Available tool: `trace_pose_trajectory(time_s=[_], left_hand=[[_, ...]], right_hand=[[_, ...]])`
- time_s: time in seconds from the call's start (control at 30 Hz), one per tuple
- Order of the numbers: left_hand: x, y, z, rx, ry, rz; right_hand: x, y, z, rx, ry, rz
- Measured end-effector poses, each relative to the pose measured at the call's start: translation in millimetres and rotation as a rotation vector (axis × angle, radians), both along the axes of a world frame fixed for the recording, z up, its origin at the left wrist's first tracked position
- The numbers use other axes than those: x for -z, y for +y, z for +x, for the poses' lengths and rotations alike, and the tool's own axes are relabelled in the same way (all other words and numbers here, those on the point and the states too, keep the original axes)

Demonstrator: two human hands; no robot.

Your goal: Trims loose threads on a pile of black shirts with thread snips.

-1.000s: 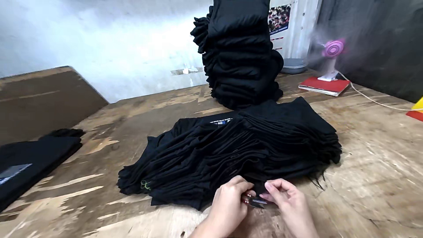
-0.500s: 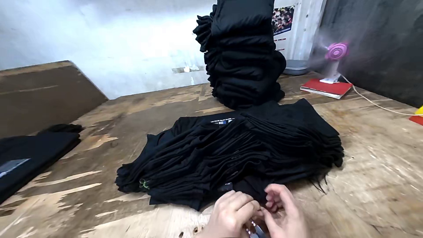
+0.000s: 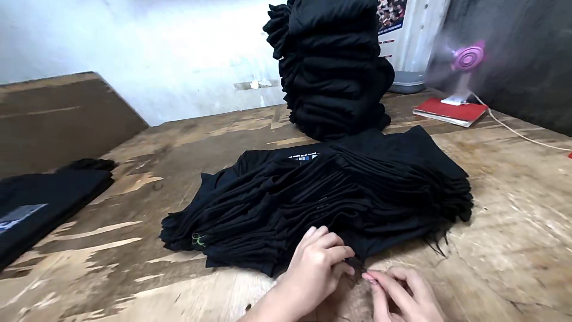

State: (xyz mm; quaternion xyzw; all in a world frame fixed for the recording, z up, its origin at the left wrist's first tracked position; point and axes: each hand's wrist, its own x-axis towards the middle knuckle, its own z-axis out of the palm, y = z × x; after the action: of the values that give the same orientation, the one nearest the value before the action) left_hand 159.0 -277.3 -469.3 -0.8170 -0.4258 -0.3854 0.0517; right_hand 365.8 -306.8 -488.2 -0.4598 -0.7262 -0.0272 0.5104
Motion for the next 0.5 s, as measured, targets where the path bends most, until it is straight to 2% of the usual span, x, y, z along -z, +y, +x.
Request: trace_pose_trajectory(time_s=[0.1,0.17,0.23,0.33,0.37,0.43,0.5], left_hand=[[-0.7,-2.5,-2.6,-0.050,0.002,-0.092],[-10.9,-6.3,-6.4,-0.045,-0.002,-0.380],[-25.7,-1.2,-6.8,0.022,-0.053,-0.589],[-43.3,23.3,-5.3,-0.114,-0.071,-0.462],[-47.8,32.6,-3.9,-0.191,-0.076,-0.402],[-57.0,48.6,0.9,-0.291,-0.086,-0.281],[-69.2,57.0,8.6,-0.366,-0.074,-0.248]], right_hand=[[-5.1,-0.9,6.2,-0.010,-0.017,-0.098],[-13.6,-4.9,14.2,-0.067,-0.184,-0.289],[-18.7,-8.2,21.4,-0.255,-0.387,-0.458],[-26.5,-9.5,28.4,-0.681,-0.449,-0.601],[-31.2,-11.0,27.8,-0.716,-0.396,-0.642],[-42.6,-14.4,18.2,-0.506,-0.238,-0.651],[-50.0,-5.6,0.4,-0.217,-0.295,-0.619]])
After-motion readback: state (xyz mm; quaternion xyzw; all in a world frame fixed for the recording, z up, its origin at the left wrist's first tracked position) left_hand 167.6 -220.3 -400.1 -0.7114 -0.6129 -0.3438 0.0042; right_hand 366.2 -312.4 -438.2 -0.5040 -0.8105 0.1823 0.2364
